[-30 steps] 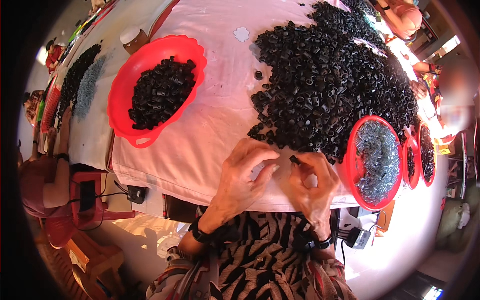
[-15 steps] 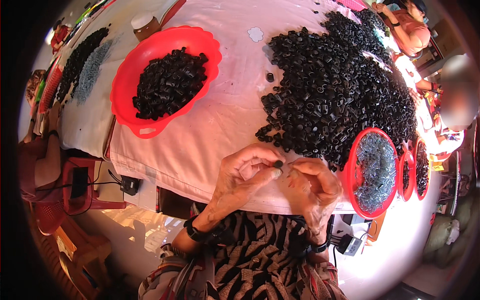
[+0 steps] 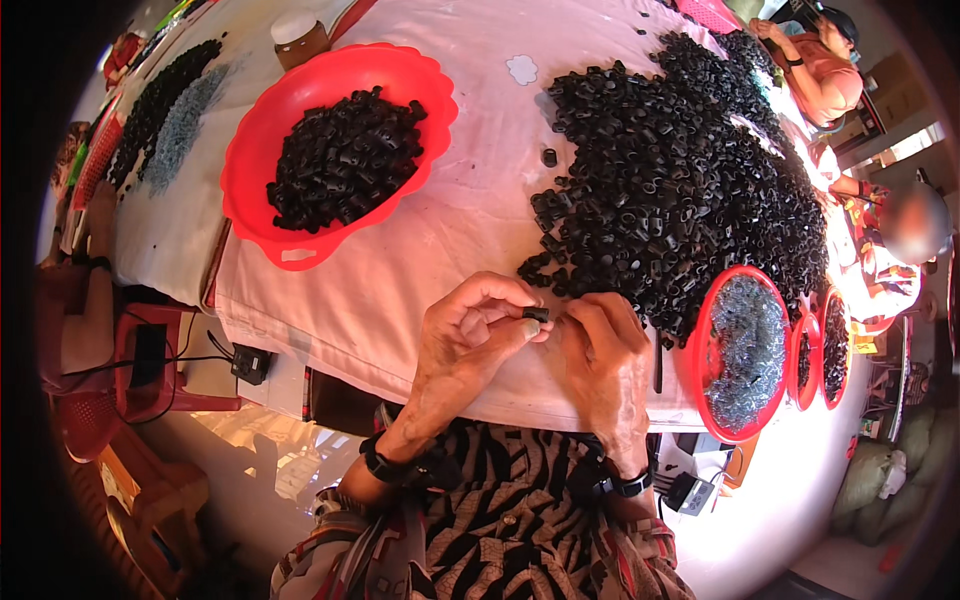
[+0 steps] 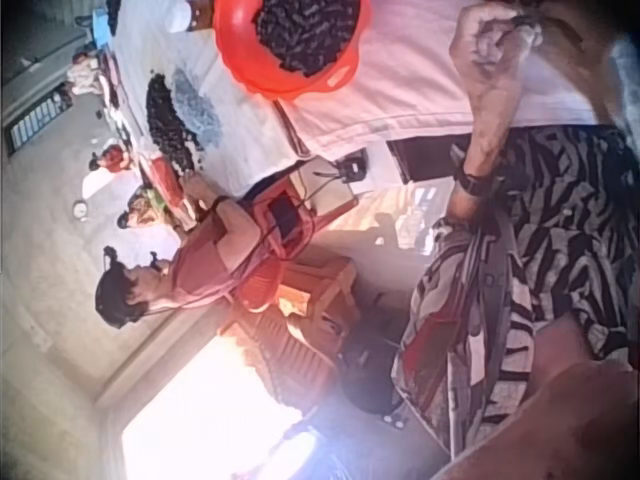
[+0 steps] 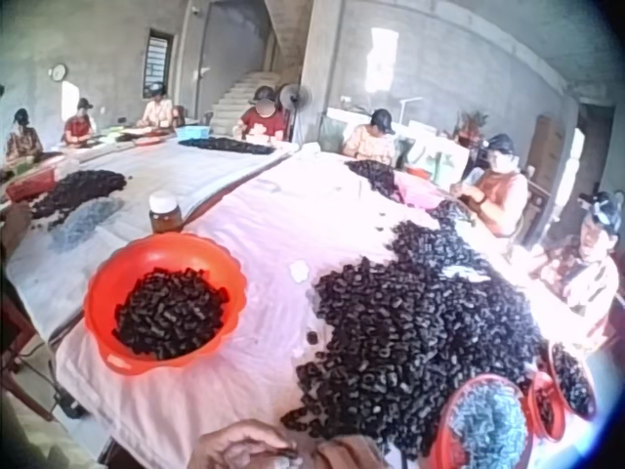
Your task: The recorder sorts small black shoe components, possibly eyelets or clips, at a table with other workers.
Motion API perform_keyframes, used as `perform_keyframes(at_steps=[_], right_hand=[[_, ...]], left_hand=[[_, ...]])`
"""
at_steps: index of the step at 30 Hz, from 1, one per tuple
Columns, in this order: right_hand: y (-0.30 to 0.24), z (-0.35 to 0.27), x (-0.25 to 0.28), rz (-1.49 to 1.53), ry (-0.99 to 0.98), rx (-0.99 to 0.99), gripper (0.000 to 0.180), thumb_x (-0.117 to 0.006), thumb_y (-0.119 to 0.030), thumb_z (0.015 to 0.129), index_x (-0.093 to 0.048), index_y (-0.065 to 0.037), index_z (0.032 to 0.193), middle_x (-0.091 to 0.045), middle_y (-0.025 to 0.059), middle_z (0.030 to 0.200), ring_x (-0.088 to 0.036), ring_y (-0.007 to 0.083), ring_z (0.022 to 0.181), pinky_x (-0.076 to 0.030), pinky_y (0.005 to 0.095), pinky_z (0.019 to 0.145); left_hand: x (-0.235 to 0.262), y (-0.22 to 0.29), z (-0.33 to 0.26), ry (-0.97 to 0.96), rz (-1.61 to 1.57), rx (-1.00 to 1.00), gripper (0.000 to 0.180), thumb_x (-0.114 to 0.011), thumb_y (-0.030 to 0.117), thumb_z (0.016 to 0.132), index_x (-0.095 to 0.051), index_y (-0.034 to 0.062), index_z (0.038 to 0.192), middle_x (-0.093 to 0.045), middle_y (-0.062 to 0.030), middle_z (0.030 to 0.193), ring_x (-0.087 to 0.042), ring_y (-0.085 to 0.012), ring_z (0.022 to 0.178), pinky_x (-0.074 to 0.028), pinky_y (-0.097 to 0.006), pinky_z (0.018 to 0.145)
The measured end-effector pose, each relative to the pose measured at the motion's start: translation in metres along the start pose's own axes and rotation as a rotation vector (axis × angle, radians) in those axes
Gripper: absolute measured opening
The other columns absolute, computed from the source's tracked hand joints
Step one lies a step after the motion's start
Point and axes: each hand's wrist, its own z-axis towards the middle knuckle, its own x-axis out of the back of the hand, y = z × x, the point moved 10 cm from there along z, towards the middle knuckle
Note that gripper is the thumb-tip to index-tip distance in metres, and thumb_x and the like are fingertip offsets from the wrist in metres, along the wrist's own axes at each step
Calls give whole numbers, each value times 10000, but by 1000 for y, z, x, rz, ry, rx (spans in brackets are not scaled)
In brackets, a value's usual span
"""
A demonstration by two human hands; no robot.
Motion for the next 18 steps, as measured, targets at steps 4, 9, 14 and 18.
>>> perform_keyframes(at_steps=[4,9,14,18], right_hand=[[-8,0,-6,-81,-107,21,170,-658,51,774,-631,9,936,-570,124,910,-630,313,834,-532,404,656],[-15,-4,-3,-146,-158,75,154,-647,64,764,-592,6,895,-545,127,882,-622,328,815,-528,411,645],[-9,-8,0,-155,-132,38,151,-630,104,754,-584,17,869,-567,155,880,-644,307,768,-539,383,630],[16,-14,19,377,35,-243,140,-647,115,809,-626,57,935,-648,156,998,-671,202,759,-542,294,640]], left_hand=[[2,-5,-1,3,-13,125,188,-630,-60,887,-616,-10,1068,-675,-105,985,-661,-168,892,-555,-300,823],[2,-14,0,-13,-130,150,154,-650,-48,886,-642,-13,1036,-691,-119,961,-682,-177,868,-555,-301,797],[3,-19,-1,-6,-192,177,145,-666,-46,877,-656,-8,1017,-703,-122,954,-688,-178,845,-552,-299,792],[-1,-21,-3,-30,-109,186,137,-675,-52,869,-659,-16,1000,-702,-115,927,-689,-174,834,-561,-292,773]])
